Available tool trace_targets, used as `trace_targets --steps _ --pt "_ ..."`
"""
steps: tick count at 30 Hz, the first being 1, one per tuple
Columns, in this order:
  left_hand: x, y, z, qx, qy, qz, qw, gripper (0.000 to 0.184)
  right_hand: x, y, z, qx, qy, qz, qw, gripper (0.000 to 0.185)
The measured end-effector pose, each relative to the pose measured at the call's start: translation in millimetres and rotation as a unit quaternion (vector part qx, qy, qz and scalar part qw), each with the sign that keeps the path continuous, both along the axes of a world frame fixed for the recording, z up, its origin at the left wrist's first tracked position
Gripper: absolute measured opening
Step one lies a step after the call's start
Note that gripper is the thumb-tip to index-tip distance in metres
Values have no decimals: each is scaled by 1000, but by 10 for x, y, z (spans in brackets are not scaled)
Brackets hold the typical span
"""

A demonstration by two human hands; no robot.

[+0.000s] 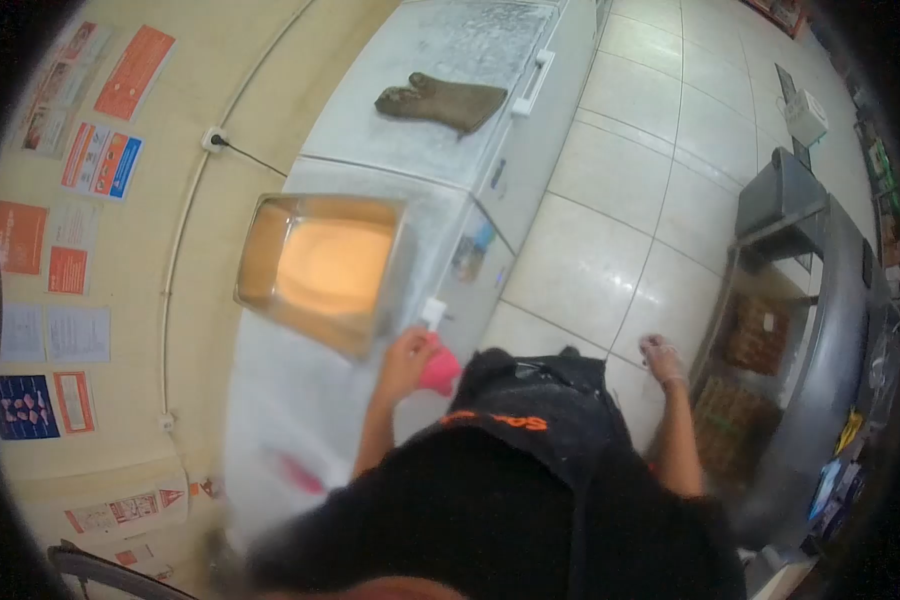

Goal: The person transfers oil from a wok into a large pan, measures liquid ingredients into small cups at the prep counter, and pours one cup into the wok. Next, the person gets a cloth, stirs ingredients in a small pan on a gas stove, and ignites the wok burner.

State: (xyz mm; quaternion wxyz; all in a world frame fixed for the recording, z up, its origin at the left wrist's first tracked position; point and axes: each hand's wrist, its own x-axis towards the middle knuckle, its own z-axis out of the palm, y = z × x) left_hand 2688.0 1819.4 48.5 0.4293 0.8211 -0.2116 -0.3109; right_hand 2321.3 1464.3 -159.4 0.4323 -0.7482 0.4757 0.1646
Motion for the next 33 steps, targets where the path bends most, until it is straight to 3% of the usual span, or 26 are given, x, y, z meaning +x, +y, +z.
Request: trace_targets --steps 1,2,4,5,7,9,11,12,14,16,17,18,19,20,22,23,24,25,27,28,29,30,31,33 --pt "12 -362 -31 -24 8 0 1000 16 206 -238 189 -4 7 -61 998 35" --pt "22 -676 25 -22 8 -3 1000 16 354 -494 288 -31 -1 -29 999 37" --pt "127 -1350 188 -40 -125 18 991 16 583 -997 259 -94 -62 30 993 39" --pt "272 -1590 100 -43 -120 -10 992 16 608 -1249 178 -137 -112 60 983 39" --pt "656 -2010 -155 20 -101 -139 985 18 821 -1774 366 -134 -102 60 984 39" --pt "839 -2702 -209 41 -110 -169 979 27 958 -2419 315 -133 -107 75 983 40" --pt "1036 -3398 -359 98 -125 -266 951 44 855 -2917 14 -216 -121 146 958 37" --pt "1173 -3739 -529 126 -112 -288 943 59 780 -3132 -37 -202 -83 151 964 33" --pt "1608 -4311 -1231 150 -161 -377 900 61 745 -3412 349 -83 21 -68 994 30" --pt "1956 -5145 -1540 236 -197 -479 822 58 86 -3616 -368 -135 84 101 982 30" --pt "2071 -5620 -1632 295 -181 -510 787 54 -117 -3643 -544 -89 203 97 970 27" --pt "2143 -6117 -1752 307 -194 -506 783 47 -591 -3598 -996 -101 237 107 960 25" --pt "2292 -6537 -1908 323 -209 -500 776 40 -534 -3709 -496 49 236 -202 949 25" --pt "2613 -6899 -2457 310 -148 -455 822 34 -659 -3765 -327 80 235 -98 964 34" --pt "2914 -7992 -2786 299 -97 -430 847 28 -1092 -3561 -779 16 233 -53 971 29" --pt "3025 -8562 -2652 325 -151 -452 817 25 -941 -3640 -630 154 158 -418 881 20" --pt "3090 -9158 -2537 348 -206 -469 785 22 -803 -3776 -515 269 52 -712 646 15" --pt "3263 -9701 -2571 342 -220 -486 774 22 -659 -3957 -537 271 40 -726 630 15" --pt "3444 -10761 -2642 321 -331 -545 700 25 -605 -4222 -829 153 24 -471 869 18" --pt "3393 -11301 -2596 307 -379 -564 666 27 -757 -4447 -1093 86 18 -315 945 20" --pt "3335 -11719 -2504 299 -398 -565 659 29 -774 -4729 -1262 86 37 -276 957 21" --pt "3265 -12138 -2394 290 -417 -565 651 30 -792 -5103 -1477 130 34 -311 941 21" --pt "3183 -12439 -2395 242 -402 -526 709 31 -845 -5524 -1684 189 12 -389 901 22" --pt "3016 -13036 -2388 123 -360 -451 807 33 -1021 -6445 -2184 312 -96 -590 739 23"
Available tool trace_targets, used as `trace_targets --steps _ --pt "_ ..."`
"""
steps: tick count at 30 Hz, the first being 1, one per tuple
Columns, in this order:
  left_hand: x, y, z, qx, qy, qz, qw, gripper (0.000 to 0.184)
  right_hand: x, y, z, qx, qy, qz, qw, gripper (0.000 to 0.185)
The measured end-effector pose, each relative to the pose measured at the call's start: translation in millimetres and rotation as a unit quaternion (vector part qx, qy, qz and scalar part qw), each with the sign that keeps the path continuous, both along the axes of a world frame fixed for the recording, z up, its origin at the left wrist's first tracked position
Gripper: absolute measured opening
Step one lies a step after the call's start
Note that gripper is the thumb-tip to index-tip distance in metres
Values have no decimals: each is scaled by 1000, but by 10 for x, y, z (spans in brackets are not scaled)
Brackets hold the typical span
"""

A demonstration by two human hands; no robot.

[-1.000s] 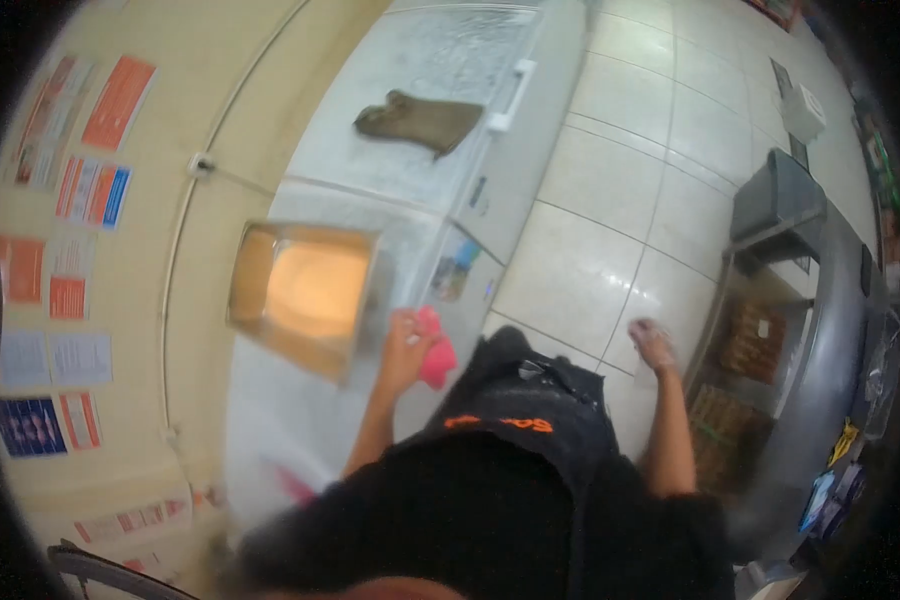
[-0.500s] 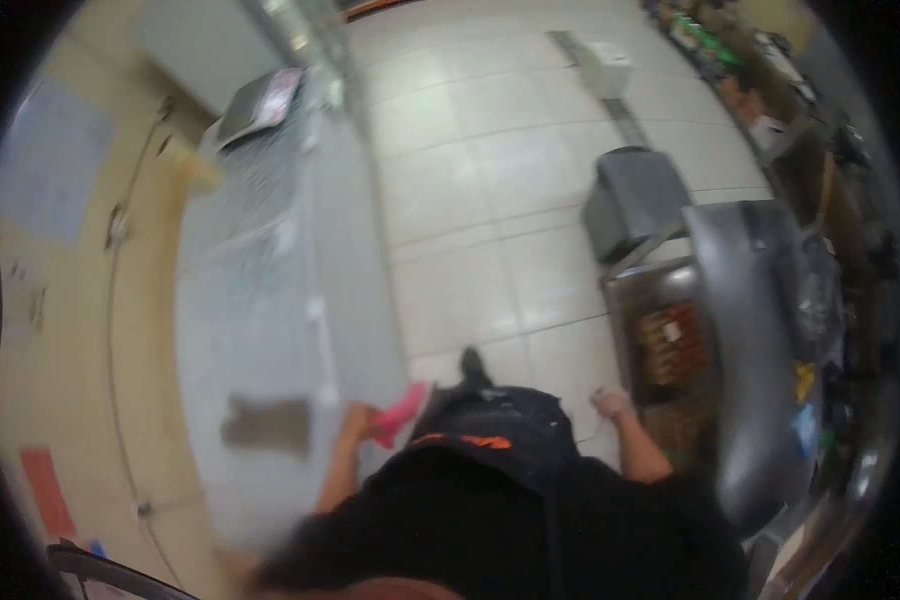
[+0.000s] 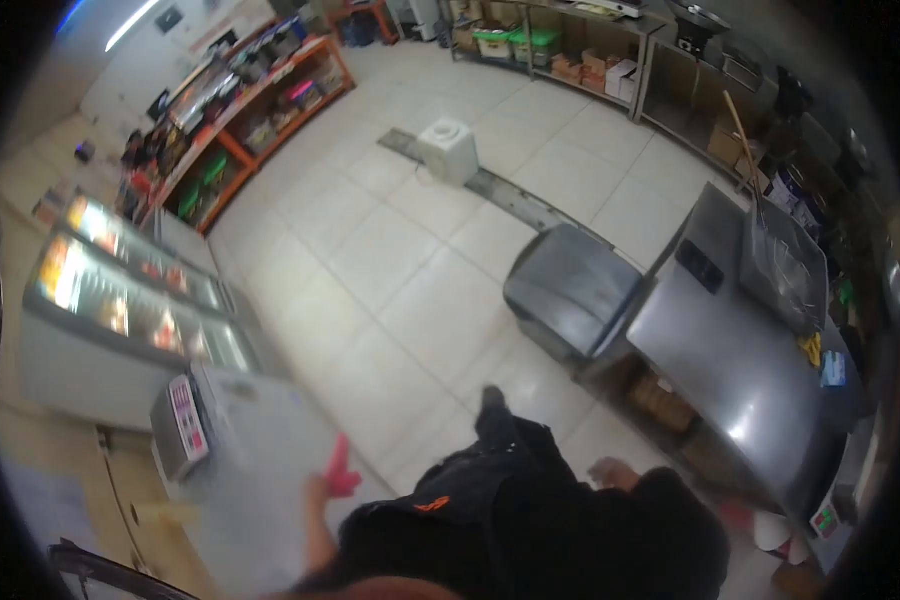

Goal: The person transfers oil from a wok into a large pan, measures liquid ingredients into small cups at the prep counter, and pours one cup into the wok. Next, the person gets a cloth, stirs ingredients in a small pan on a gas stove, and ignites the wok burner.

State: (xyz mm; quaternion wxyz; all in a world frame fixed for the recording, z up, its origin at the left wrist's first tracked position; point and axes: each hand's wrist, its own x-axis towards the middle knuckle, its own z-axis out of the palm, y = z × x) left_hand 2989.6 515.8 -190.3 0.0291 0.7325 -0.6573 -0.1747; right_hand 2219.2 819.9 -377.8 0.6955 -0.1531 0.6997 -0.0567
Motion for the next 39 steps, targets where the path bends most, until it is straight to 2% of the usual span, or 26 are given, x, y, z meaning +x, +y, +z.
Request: trace_targets --steps 1,2,3,4,5,6,8,10,12,13,15,16,18,19,20,22,24,26,27,29,31,33,34,36,38,39 --pt "-213 -246 132 -55 81 57 994 34 -135 -439 -365 4 -70 -100 993 24" --pt "-598 -640 324 -131 82 98 983 35 -125 -1324 -100 -25 6 6 1000 26" --pt "-819 -977 442 -173 87 84 978 33 -143 -1955 48 -54 87 111 989 29" --pt "-1196 -1324 710 -192 123 105 968 31 -283 -2622 -186 -159 182 391 888 28" --pt "-1670 -1750 1091 -187 165 119 961 30 -335 -3357 482 -236 258 280 894 33" --pt "-2023 -2130 1329 -180 210 135 951 30 -425 -3938 268 -281 272 116 913 42" --pt "-2244 -3000 1186 -167 248 127 946 29 -529 -5171 1311 -308 278 84 906 41" --pt "-2650 -3901 1112 -157 284 121 938 28 -863 -6291 1309 -319 232 92 914 42" --pt "-3100 -4743 1082 -56 576 151 801 28 -1197 -7023 1334 -333 250 78 906 42" --pt "-3380 -5134 1222 -56 579 145 800 28 -1323 -7360 1335 -345 261 67 899 41" --pt "-4084 -5928 1607 153 743 121 640 39 -1651 -7767 1254 -334 301 45 892 43" --pt "-4379 -6363 1633 158 741 118 642 39 -1762 -7859 1151 -318 333 28 887 44" --pt "-4923 -7159 1739 188 765 -5 616 51 -1939 -7772 728 -267 427 91 859 42" --pt "-5178 -7576 1743 211 775 -16 595 53 -2057 -7806 1029 -145 325 139 924 40" --pt "-5419 -7996 1706 235 784 -29 573 56 -2101 -7694 876 -135 308 265 904 37" --pt "-5933 -8838 1651 256 788 -61 557 57 -2236 -7452 406 -154 269 494 812 30" --pt "-6546 -9687 1596 299 821 -44 485 55 -2146 -7773 1534 -145 283 384 867 27" --pt "-7280 -10392 1805 305 818 -32 486 54 -2112 -7422 799 -309 459 281 784 20" --pt "-7696 -10805 1883 302 816 -21 492 53 -2133 -7424 608 -305 460 274 788 20" --pt "-8432 -11566 1901 310 812 -57 490 54 -2381 -7894 674 -190 354 223 888 21" --pt "-9112 -12251 1825 320 805 -82 492 54 -2713 -8388 619 -145 319 179 919 22" --pt "-9770 -12913 1749 318 830 -69 453 56 -3194 -8912 496 -128 303 158 931 23" --pt "-10093 -13094 1823 318 828 -69 457 56 -3495 -9179 431 -128 298 157 933 24" --pt "-10782 -13510 2044 281 859 -55 424 60 -4206 -9788 355 -129 292 180 930 25" --pt "-11339 -14018 2151 346 879 -170 280 58 -5106 -10540 196 -136 301 228 916 26" --pt "-11589 -14271 2116 322 894 -92 298 56 -5608 -10952 105 -142 315 267 900 27"
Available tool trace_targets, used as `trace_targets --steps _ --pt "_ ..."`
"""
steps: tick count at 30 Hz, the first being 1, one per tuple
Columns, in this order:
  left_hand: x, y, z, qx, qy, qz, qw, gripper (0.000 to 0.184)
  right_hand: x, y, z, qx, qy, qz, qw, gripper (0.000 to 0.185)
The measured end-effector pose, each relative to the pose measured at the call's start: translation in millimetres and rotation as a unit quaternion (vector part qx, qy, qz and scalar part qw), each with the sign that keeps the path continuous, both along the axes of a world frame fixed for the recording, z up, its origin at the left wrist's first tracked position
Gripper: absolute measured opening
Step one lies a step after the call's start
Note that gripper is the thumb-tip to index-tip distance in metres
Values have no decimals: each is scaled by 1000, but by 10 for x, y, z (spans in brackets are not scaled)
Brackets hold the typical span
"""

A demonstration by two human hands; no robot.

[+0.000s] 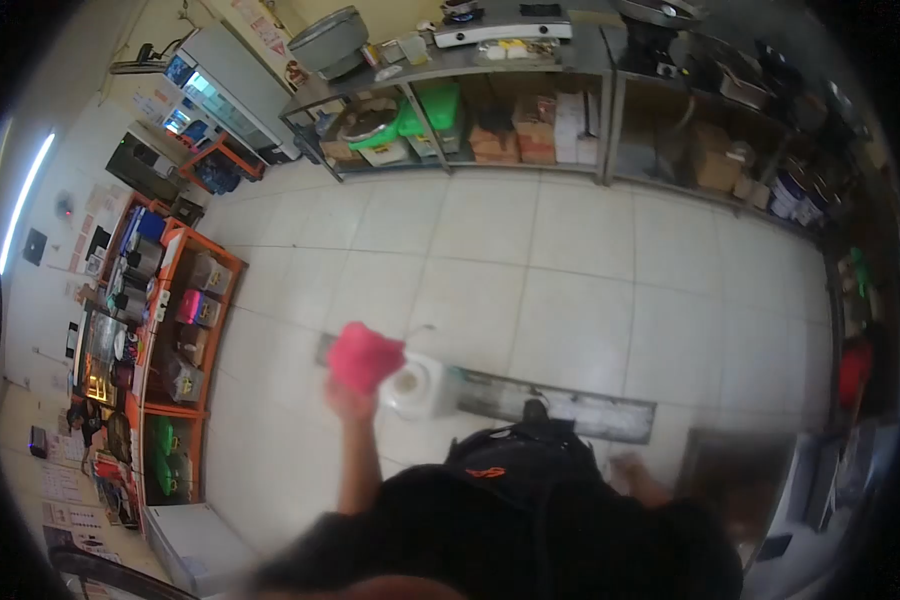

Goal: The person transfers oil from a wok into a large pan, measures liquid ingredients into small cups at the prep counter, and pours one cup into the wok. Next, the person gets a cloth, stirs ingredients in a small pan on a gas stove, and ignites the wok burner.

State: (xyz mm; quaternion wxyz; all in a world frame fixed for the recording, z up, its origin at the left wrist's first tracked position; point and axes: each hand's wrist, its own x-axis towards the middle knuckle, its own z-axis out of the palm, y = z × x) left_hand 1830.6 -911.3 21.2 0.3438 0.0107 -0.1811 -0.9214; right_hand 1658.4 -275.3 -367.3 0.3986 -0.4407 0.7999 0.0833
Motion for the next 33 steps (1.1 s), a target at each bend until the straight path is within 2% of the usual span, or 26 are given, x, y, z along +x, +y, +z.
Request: trace_targets --steps 1,2,3,5,6,9,10,11,13,14,15,16,17,18,19,20,21,22,23,24,27,29,31,32,33 --pt "-248 -257 -25 62 -33 53 996 54 -497 -456 -99 5 19 -49 999 27" --pt "-547 -506 11 35 -55 80 995 49 -1084 -1073 213 86 64 11 994 26" --pt "-815 -768 21 37 -52 88 994 49 -1617 -1526 346 -19 92 45 995 27" --pt "-1379 -1332 -19 -184 -85 128 971 52 -2779 -2257 -206 -91 103 39 990 25" --pt "-1694 -1609 -6 -182 -80 131 971 52 -3174 -2721 -50 -138 62 -116 982 23" --pt "-2676 -2462 186 6 39 56 998 49 -4283 -4129 592 -216 9 -341 915 18" --pt "-2961 -2754 232 70 75 28 994 48 -4591 -4445 597 -246 -7 -410 878 17" --pt "-3234 -3049 243 134 110 -2 985 47 -4831 -4692 616 -245 -3 -413 877 17" --pt "-3824 -3697 281 97 101 -15 990 47 -5332 -5096 608 -303 82 -153 937 18" --pt "-4170 -4000 304 62 92 -23 994 48 -5541 -5184 303 -245 29 -241 939 19" --pt "-4509 -4206 288 34 85 -28 995 48 -5809 -5152 68 -216 143 33 965 22" --pt "-4868 -4302 277 7 81 -32 996 49 -5723 -5252 117 -95 161 1 982 30" --pt "-5250 -4459 285 -23 76 -34 996 49 -5790 -5294 269 -104 37 -132 985 21" --pt "-5655 -4657 316 -16 81 -40 996 49 -5846 -5378 493 -115 -93 -264 953 13" --pt "-6039 -4796 387 -15 59 -38 997 50 -5827 -5419 843 -123 -43 -163 978 10" --pt "-6439 -4997 456 -16 32 -36 999 52 -5891 -5377 652 -115 -79 -264 954 12" --pt "-6849 -5239 468 -18 26 -43 999 52 -5972 -5363 509 -39 65 -25 997 17" --pt "-7219 -5407 427 24 43 -60 997 51 -6018 -5333 585 -96 48 -20 994 18" --pt "-7633 -5626 390 65 60 -74 993 50 -6076 -5433 626 -26 49 -23 998 14" --pt "-8088 -5875 390 60 58 -78 993 50 -6168 -5438 481 -78 63 -33 994 14" --pt "-9395 -6553 300 28 57 -65 996 46 -6707 -5752 379 -76 -9 -160 984 14" --pt "-10205 -6983 192 -87 30 -81 992 45 -7255 -5977 171 -104 -22 -196 975 15" --pt "-11085 -7470 140 -115 41 -90 989 45 -8090 -6286 -16 -176 -4 -187 967 18" --pt "-11533 -7739 152 -114 -9 -69 991 45 -8588 -6451 -104 -268 31 -170 948 19" --pt "-11864 -7934 175 -111 -64 -49 991 46 -9075 -6724 191 -316 38 -136 938 25"
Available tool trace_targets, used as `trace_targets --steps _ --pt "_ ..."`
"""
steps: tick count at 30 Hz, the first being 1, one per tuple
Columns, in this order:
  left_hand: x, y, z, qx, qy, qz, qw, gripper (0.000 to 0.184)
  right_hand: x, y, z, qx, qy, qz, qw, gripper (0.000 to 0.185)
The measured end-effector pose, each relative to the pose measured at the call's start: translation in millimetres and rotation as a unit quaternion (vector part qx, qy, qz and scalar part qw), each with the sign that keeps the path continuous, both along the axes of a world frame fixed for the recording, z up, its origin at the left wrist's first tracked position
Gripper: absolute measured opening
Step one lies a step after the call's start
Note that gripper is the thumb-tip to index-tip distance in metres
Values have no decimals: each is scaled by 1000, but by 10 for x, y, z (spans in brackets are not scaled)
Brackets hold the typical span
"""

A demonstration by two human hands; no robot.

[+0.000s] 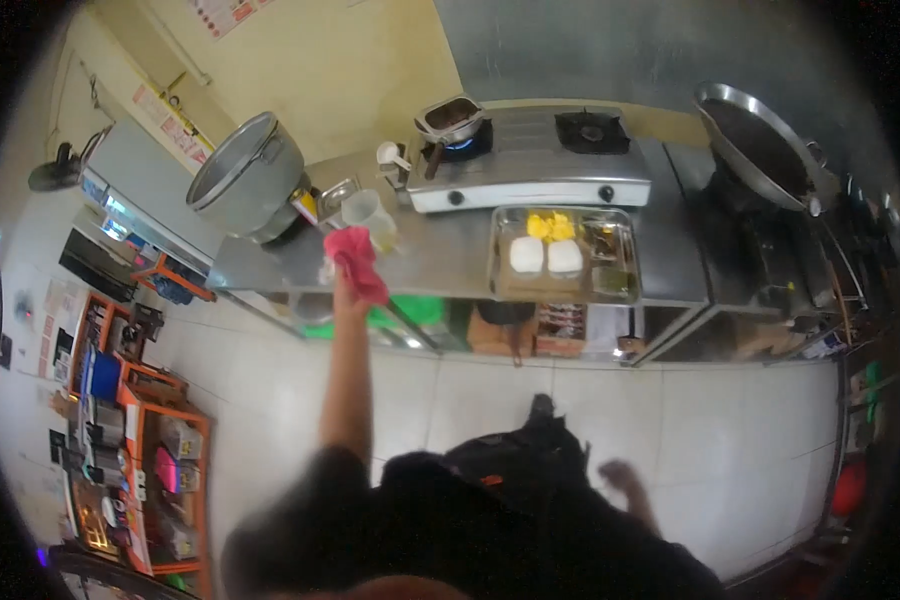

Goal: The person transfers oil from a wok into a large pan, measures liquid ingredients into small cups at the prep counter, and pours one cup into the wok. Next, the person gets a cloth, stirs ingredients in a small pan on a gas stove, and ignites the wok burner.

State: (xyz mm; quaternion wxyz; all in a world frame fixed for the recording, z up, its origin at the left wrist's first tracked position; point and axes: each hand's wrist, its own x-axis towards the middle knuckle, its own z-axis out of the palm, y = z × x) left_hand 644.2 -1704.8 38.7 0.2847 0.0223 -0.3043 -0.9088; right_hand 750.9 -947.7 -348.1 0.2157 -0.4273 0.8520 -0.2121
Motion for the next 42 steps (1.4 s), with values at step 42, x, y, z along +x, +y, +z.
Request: trace_targets --steps 42 --pt "-4819 -2236 608 -399 -323 -140 847 30 -6793 -7323 5041 -274 -47 -223 934 34"
